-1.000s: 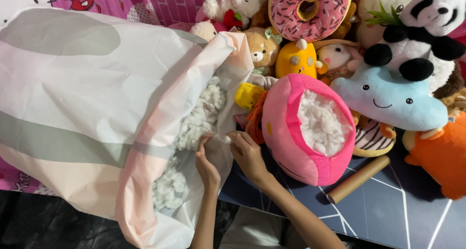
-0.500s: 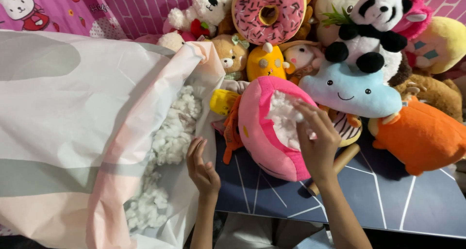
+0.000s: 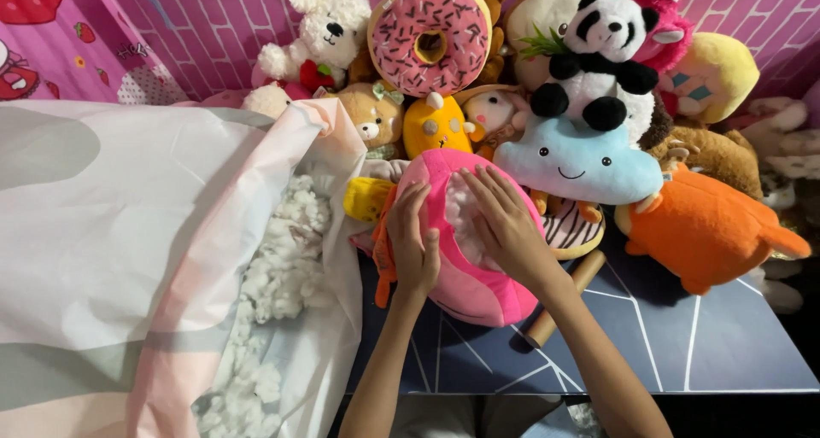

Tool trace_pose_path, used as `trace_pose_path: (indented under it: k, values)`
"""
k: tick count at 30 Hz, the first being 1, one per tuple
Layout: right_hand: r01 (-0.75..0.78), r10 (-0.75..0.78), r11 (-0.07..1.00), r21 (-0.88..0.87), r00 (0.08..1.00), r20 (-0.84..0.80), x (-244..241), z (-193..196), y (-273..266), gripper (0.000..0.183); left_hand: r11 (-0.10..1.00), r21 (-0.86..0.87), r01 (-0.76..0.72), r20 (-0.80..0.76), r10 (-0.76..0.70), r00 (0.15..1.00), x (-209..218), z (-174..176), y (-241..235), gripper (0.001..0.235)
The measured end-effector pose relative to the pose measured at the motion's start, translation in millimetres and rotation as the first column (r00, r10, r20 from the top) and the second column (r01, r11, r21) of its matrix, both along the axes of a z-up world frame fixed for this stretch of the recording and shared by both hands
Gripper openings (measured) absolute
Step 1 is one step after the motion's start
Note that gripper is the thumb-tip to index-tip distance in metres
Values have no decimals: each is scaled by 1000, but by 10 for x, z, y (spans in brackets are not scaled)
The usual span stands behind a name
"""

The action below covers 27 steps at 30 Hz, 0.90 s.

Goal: Stuffing a pink plush toy with white fiberfill using a wooden dowel to pack the material inside.

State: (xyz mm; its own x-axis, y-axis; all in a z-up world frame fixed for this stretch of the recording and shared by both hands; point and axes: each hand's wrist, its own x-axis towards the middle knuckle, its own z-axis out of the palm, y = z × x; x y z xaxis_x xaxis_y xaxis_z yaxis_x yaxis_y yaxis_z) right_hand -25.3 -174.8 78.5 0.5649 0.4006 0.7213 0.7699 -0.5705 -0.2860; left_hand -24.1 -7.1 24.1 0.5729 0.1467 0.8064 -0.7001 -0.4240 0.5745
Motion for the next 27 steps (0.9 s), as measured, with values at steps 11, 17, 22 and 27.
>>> trace_pose_path:
  k: [11,17,22,27]
  values:
    - [25,-32,997,-73,995,-94,-92,-194,-68,56,997,61,-41,37,39,999,36,-172,11,101]
    - [-21,12,991,-132,998,-68,65,-236,34,58,992,122,-42,17,40,999,73,-261,15,104]
    - [-73,64,991,-113,994,-84,21,-89,-103,59,991,125,-49,27,46,999,56,-260,2,101]
    - [-36,32,998,-43,996,-86,-38,38,-212,59,994,108,-33,35,29,999,44,-244,-4,102]
